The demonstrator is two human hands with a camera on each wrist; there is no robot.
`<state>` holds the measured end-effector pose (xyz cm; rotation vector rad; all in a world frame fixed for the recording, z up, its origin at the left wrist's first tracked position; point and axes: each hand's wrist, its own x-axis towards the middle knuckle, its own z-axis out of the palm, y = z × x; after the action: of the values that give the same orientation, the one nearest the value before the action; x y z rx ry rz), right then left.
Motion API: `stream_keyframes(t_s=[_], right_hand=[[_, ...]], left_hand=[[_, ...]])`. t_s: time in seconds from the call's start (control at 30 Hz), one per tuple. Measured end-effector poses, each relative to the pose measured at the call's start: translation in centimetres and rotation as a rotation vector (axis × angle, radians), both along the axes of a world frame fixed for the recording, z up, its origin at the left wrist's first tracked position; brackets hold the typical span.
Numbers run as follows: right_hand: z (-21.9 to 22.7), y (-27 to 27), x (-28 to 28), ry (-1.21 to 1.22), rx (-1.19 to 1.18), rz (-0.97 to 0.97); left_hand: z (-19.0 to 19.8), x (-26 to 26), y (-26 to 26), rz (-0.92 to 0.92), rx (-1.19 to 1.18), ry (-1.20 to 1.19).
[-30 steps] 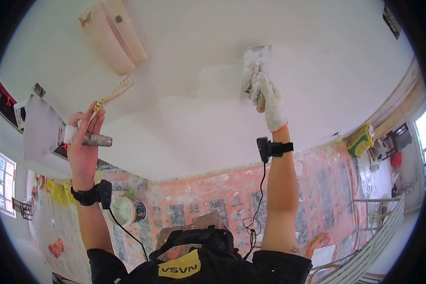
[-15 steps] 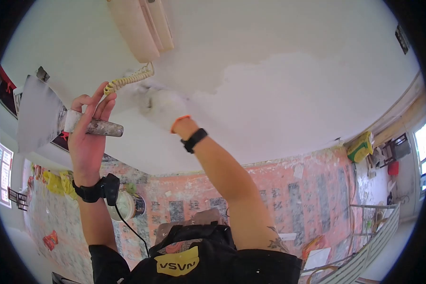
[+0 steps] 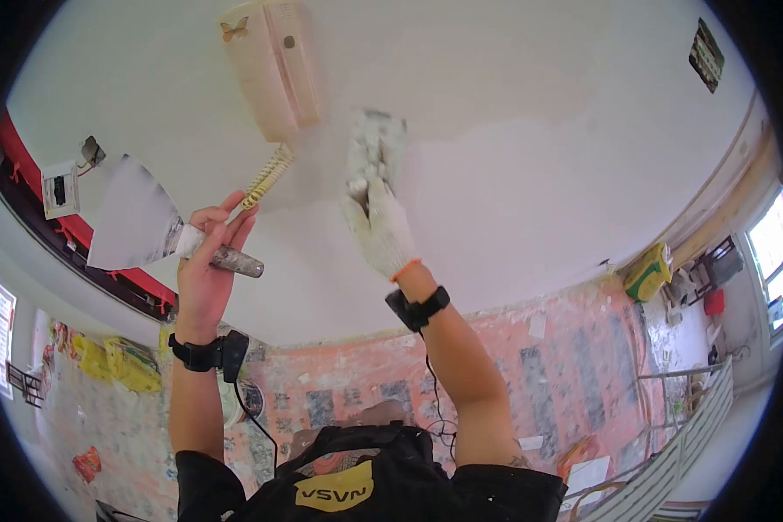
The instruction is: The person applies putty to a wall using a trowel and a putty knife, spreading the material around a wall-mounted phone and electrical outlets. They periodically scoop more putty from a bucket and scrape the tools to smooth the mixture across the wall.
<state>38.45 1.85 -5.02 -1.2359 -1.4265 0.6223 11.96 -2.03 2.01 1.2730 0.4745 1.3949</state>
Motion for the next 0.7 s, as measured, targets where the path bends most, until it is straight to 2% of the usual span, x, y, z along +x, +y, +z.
stream_keyframes(t_s=[0.07, 0.17, 0.27, 0.37, 0.5, 0.57, 0.7], right_hand=[[1.2, 1.8, 0.0, -0.115, 0.137, 0.035], [5.3, 1.1, -1.4, -0.122, 0.187, 0.066], [6.9, 1.6, -1.8, -0.198, 0.270, 0.054], [7.3, 2.2, -1.3, -0.235, 0.203, 0.069], [7.2, 2.1, -0.9, -0.200, 0.232, 0.056], [7.1, 1.9, -0.3, -0.158, 0.229, 0.025], [6.3, 1.7, 4.4, -0.025, 0.277, -0.023]], left_hand=[[0.1, 0.6, 0.0, -0.026, -0.030, -0.063], [0.4, 1.0, -0.1, -0.002, -0.037, -0.039], [-0.1, 0.5, 0.1, 0.005, -0.021, -0.017], [-0.3, 0.4, 0.3, 0.024, -0.016, 0.000], [-0.4, 0.7, 0.6, 0.032, -0.013, 0.023], [-0.2, 1.1, 0.5, 0.044, -0.042, -0.037], [0.1, 1.4, 0.3, 0.063, -0.051, -0.031]])
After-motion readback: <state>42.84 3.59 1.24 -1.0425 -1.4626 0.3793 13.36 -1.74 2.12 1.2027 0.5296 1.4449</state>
